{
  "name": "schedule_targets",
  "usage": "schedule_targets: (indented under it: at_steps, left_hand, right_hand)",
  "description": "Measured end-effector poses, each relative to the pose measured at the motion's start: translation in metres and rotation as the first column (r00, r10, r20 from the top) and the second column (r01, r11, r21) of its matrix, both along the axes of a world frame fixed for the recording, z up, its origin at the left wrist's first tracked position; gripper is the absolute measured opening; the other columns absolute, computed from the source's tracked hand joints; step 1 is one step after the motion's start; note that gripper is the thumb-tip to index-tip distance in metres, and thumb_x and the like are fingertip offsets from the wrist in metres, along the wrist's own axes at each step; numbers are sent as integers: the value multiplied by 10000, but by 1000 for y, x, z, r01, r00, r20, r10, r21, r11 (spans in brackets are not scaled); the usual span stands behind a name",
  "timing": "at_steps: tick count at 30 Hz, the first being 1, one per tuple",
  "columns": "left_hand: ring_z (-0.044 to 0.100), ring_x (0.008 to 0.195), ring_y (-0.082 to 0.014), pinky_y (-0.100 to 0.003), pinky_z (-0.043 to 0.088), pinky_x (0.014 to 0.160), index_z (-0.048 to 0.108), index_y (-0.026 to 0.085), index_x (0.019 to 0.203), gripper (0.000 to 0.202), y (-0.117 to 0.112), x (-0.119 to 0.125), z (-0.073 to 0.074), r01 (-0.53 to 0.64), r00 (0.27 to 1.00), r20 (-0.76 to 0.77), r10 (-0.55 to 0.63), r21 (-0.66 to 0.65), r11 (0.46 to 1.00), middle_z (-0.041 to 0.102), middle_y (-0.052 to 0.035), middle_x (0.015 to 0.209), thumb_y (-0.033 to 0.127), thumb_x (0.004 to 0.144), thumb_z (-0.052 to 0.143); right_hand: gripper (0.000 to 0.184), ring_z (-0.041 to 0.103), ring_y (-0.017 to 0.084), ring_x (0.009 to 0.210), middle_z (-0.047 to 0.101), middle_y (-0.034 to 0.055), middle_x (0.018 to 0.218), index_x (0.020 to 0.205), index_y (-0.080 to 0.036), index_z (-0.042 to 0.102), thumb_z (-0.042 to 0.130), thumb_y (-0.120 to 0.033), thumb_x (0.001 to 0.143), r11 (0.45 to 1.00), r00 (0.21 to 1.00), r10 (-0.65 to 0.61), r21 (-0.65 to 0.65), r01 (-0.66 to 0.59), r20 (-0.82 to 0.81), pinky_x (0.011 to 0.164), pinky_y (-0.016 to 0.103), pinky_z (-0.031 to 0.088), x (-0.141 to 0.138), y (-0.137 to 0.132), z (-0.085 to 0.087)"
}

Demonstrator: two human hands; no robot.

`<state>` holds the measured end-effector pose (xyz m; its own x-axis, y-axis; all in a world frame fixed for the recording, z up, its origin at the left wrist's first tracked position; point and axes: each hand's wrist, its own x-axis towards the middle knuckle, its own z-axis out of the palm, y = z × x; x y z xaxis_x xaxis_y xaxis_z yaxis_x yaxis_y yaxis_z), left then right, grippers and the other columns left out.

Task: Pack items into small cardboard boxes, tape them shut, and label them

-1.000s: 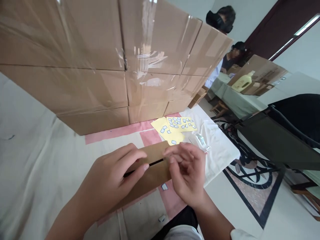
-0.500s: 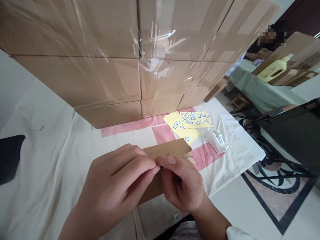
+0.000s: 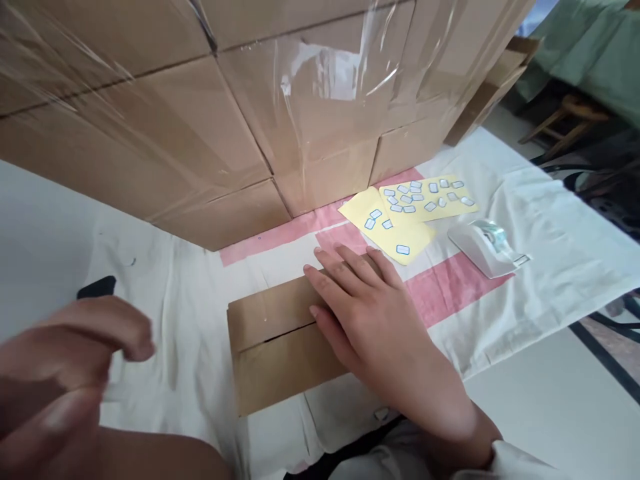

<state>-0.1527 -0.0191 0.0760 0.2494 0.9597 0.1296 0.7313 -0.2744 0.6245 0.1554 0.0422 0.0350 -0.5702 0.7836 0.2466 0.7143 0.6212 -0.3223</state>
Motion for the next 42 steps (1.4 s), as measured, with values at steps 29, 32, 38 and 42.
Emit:
schedule_targets:
  at_steps: [29,32,38,42]
  left_hand:
    - [503,705,-97,-249,416,656,460,239,789,199,27,45,8,215,977,92,-195,-419,882,559,67,779,149,840,631]
    - [499,712,-89,-245,396,657,466,234,784,208,32,50,4,115,991,-2,-131,-470,875,552,84,774,171,848,653]
    - [485,721,-98,-254,390,661,485,238,801,191,32,50,3,70,993,-53,-110,-491,868,541,86,773,200,841,668]
    - [485,725,-102,-257,390,661,487,242,814,177,32,49,2,61,992,-64,-105,-486,872,537,83,775,205,848,656]
  right_hand:
    - [498,541,381,1368,592,100,1508,1499,-255,517,534,-301,1003,997,999,30,78,-26,-43,1146,626,353,4,2,-13]
    - [486,537,372,1377,604,105,1495,1490,-242,522,528,-300,1008,997,999,26,73,-23,-46,1155,612,348,4,2,-13]
    - [494,540,371,1374,605,97,1495,1494,-264,512,537,-299,1001,997,998,25,72,-21,-55,1153,611,344,4,1,-13]
    - [484,539,365,1376,613,102,1485,1486,-253,518,533,-296,1005,997,998,24,78,-19,-53,1159,601,343,4,1,-13]
